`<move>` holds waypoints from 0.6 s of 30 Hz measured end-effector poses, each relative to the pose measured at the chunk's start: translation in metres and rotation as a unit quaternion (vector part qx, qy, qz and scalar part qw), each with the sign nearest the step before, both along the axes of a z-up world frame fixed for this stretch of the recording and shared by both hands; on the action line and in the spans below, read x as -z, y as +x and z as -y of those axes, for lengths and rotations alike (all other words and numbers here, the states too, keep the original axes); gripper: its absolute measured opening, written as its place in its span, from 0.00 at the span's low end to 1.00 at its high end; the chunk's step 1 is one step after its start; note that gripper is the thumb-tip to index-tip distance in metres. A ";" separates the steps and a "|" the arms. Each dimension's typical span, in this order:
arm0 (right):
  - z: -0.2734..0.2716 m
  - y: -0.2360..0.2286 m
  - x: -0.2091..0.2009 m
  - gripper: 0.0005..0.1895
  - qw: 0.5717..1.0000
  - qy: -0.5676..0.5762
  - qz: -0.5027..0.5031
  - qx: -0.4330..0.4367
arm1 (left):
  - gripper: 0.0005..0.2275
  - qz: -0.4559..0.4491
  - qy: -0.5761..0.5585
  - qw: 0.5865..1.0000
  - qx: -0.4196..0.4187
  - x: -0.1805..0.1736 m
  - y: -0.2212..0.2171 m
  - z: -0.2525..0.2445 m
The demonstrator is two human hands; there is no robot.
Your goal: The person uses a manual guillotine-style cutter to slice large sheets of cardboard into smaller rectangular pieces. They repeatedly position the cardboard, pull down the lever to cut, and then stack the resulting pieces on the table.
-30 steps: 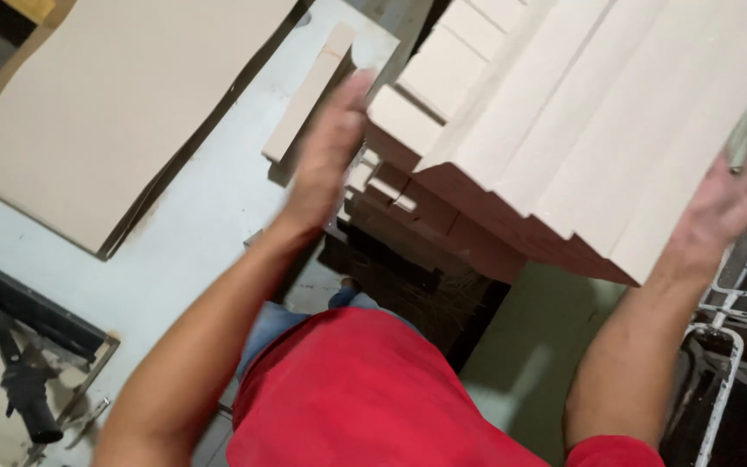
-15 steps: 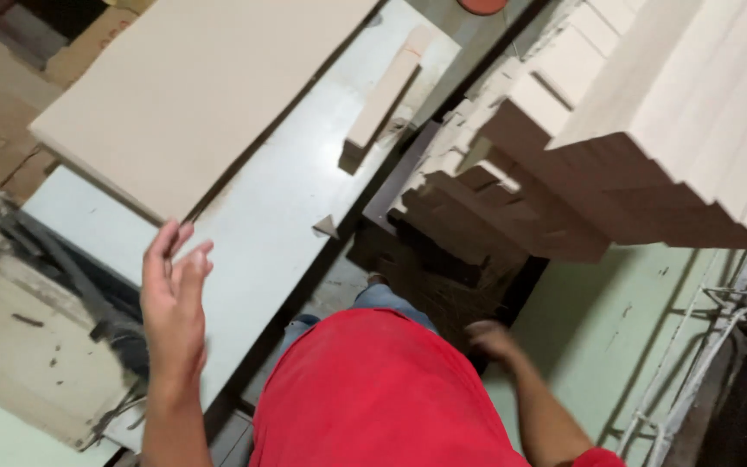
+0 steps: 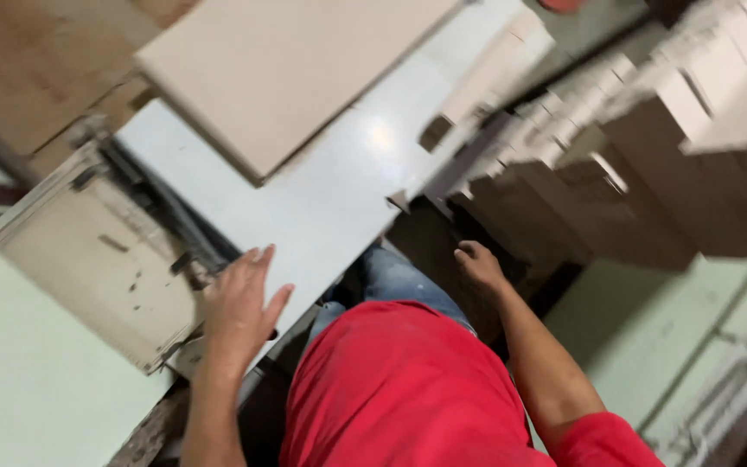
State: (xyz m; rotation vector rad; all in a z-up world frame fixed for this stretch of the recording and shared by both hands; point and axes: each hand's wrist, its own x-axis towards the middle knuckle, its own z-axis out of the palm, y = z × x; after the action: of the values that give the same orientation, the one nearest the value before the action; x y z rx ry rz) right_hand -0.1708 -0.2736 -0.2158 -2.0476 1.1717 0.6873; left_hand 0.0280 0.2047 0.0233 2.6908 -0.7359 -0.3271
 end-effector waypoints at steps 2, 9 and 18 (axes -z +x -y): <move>-0.022 0.035 -0.010 0.32 1.000 -0.003 -0.008 -0.028 | 0.29 0.030 -0.016 0.999 -0.020 0.007 -0.011 -0.009; -0.118 0.177 -0.014 0.30 0.968 0.197 0.086 -0.132 | 0.27 -0.051 0.012 0.991 -0.119 -0.003 -0.033 -0.028; -0.152 0.370 -0.007 0.27 0.914 0.355 0.130 0.148 | 0.25 -0.135 -0.041 0.928 -0.345 -0.028 -0.033 -0.024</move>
State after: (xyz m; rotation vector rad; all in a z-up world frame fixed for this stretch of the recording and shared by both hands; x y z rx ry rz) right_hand 0.1993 -0.1212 -0.2086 -1.2691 0.8733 0.5574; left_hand -0.0048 0.2288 0.0513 2.5474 0.2796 -0.4487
